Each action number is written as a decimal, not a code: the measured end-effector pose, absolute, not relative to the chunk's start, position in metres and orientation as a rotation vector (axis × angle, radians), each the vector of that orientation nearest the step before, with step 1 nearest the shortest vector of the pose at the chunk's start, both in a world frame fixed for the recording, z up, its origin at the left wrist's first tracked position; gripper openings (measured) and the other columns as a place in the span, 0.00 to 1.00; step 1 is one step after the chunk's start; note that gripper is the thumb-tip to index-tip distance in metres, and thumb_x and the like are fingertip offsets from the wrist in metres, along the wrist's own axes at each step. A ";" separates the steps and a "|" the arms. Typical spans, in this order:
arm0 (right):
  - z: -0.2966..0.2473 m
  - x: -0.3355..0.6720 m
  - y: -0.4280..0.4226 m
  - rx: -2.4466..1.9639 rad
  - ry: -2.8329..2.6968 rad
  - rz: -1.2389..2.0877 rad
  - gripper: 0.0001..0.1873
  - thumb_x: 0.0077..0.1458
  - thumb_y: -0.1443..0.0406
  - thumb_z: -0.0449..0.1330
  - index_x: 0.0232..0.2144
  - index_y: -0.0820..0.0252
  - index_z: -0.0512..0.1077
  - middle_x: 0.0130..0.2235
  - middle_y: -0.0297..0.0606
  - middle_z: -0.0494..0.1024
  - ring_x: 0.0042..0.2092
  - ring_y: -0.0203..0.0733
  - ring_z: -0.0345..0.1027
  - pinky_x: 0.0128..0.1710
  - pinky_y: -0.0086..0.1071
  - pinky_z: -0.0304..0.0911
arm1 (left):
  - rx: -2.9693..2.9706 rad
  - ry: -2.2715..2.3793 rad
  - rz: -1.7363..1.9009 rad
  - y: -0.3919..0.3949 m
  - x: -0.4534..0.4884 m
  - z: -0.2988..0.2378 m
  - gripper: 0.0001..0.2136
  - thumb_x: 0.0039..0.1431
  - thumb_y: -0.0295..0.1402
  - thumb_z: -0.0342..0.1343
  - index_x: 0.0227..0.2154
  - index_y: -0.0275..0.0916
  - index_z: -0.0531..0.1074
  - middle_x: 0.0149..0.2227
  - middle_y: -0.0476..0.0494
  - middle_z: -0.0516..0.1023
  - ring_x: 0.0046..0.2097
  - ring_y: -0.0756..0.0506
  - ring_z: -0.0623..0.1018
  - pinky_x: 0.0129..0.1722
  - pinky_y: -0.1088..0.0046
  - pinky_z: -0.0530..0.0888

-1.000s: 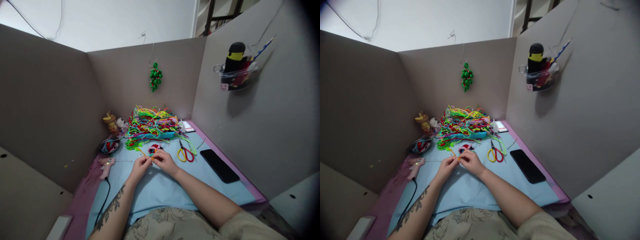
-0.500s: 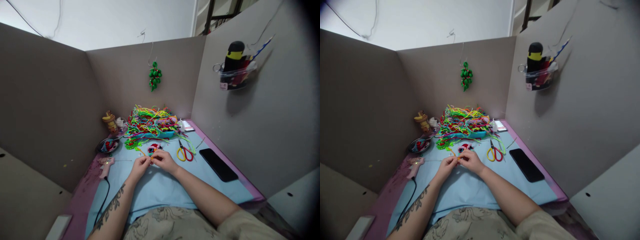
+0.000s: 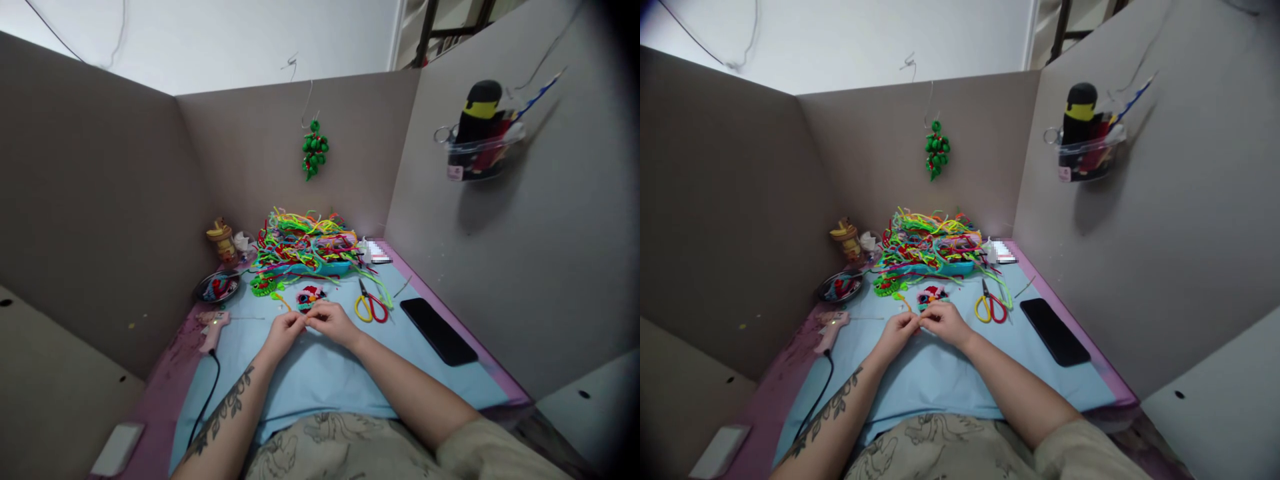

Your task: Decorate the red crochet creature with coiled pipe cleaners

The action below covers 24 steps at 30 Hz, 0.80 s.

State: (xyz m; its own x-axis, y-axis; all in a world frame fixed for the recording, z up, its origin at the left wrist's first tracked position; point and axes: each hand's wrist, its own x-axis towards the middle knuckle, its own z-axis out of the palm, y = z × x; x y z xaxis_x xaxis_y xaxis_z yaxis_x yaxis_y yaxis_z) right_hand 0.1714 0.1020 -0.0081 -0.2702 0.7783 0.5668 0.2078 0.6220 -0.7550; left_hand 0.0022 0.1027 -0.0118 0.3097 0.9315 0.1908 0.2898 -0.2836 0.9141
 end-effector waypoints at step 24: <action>-0.014 0.173 0.108 -0.820 -1.990 0.282 0.08 0.55 0.70 0.54 0.27 0.60 0.72 0.28 0.38 0.73 0.32 0.38 0.67 0.34 0.31 0.63 | 1.893 1.092 0.994 0.108 -0.001 -0.020 0.11 0.57 0.38 0.50 0.27 0.36 0.71 0.25 0.48 0.73 0.29 0.49 0.70 0.30 0.75 0.67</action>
